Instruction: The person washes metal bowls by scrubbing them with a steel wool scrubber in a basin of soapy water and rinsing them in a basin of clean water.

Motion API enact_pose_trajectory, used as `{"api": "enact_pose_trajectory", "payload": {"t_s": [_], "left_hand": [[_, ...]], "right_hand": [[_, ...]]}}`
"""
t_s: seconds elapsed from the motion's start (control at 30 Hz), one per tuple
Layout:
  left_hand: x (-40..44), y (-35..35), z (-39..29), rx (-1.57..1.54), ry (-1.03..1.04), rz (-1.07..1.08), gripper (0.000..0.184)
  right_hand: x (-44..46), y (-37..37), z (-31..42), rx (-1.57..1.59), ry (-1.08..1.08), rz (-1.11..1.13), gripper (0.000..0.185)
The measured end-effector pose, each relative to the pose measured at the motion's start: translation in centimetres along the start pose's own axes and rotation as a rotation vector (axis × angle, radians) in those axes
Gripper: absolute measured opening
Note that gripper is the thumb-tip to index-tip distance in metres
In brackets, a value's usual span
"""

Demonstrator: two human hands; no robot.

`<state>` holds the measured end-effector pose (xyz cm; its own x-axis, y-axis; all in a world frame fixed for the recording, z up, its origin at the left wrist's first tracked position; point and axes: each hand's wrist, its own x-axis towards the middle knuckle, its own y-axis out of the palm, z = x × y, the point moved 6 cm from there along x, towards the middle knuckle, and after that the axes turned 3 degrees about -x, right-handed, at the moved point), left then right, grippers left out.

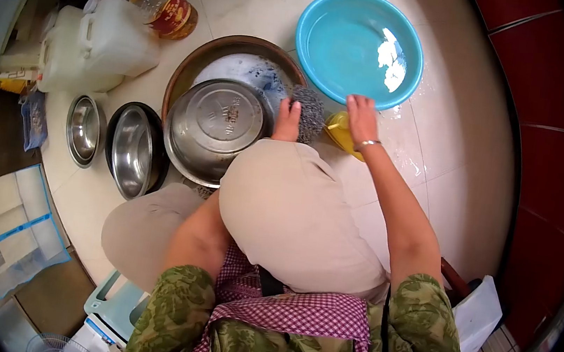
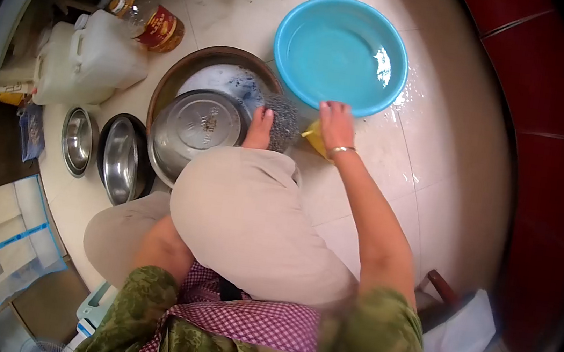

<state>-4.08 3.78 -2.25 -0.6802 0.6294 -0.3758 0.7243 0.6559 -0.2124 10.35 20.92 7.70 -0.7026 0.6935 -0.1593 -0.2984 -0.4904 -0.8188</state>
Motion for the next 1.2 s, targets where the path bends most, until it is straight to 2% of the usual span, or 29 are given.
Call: {"api": "enact_pose_trajectory", "payload": {"t_s": [0.03, 0.07, 0.1, 0.17, 0.2, 0.3, 0.5, 0.7, 0.77, 0.83, 0.93, 0.97, 1.03, 1.07, 1.1, 1.13, 1.2], "left_hand": [[1.5, -0.8, 2.2, -0.043, 0.077, -0.037, 0.056], [2.1, -1.8, 2.7, -0.086, 0.156, -0.076, 0.056], [1.6, -2.2, 0.8, -0.319, 0.048, -0.030, 0.054], [-0.9, -5.6, -5.6, -0.723, -0.183, 0.037, 0.052], [-1.3, -6.6, -6.5, -0.800, -0.177, 0.043, 0.045], [-2.8, -10.0, -11.2, -0.977, -0.113, 0.025, 0.041], [-5.7, -17.1, -15.0, -1.032, -0.046, -0.073, 0.040], [-11.0, -19.5, -17.0, -1.144, -0.064, -0.019, 0.042], [-12.5, -20.0, -17.0, -1.158, -0.059, -0.044, 0.042], [-13.1, -20.8, -16.5, -1.190, -0.024, -0.032, 0.042], [-13.8, -22.0, -14.4, -1.273, 0.017, -0.019, 0.042], [-14.5, -22.1, -13.6, -1.307, -0.001, -0.043, 0.042], [-15.2, -22.6, -13.6, -1.352, 0.015, -0.065, 0.041], [-15.6, -22.5, -13.4, -1.365, 0.022, -0.064, 0.041], [-15.8, -22.2, -13.4, -1.376, 0.032, -0.061, 0.041], [-16.2, -22.1, -13.9, -1.370, -0.007, -0.126, 0.040], [-16.3, -20.8, -14.4, -1.462, -0.002, -0.082, 0.040]], "right_hand": [[-0.7, -1.8, -0.3, 0.078, -0.011, -0.197, 0.055], [-1.5, -2.5, -0.3, 0.012, 0.004, 0.000, 0.056], [-3.0, -4.2, 0.2, -0.088, 0.010, 0.179, 0.058], [-4.3, -3.3, 0.4, -0.104, 0.042, 0.301, 0.061], [-5.2, -2.9, 0.2, -0.127, 0.057, 0.373, 0.062], [-6.2, -1.0, -0.5, -0.110, -0.070, 0.353, 0.061], [-7.3, -2.2, -2.7, -0.081, 0.002, 0.317, 0.052], [-8.5, -2.4, -12.2, -0.146, 0.065, 0.262, 0.049], [-10.3, -3.5, -14.0, -0.043, 0.159, 0.304, 0.049], [-9.1, 0.2, -22.1, 0.318, 0.125, 0.269, 0.046], [-9.8, -0.8, -21.8, 0.390, 0.174, 0.332, 0.036], [-8.6, -3.4, -21.2, 0.162, 0.077, 0.199, 0.030], [-3.6, -11.1, -15.3, -0.281, -0.137, -0.083, 0.022], [-3.0, -16.6, -7.2, -0.193, -0.117, -0.140, 0.022], [-5.2, -21.6, 4.5, 0.030, -0.304, -0.247, 0.021], [-2.4, -23.3, 7.7, 0.380, -0.337, -0.130, 0.022], [-6.7, -25.4, 23.5, 0.700, -0.443, -0.014, 0.028]]}}
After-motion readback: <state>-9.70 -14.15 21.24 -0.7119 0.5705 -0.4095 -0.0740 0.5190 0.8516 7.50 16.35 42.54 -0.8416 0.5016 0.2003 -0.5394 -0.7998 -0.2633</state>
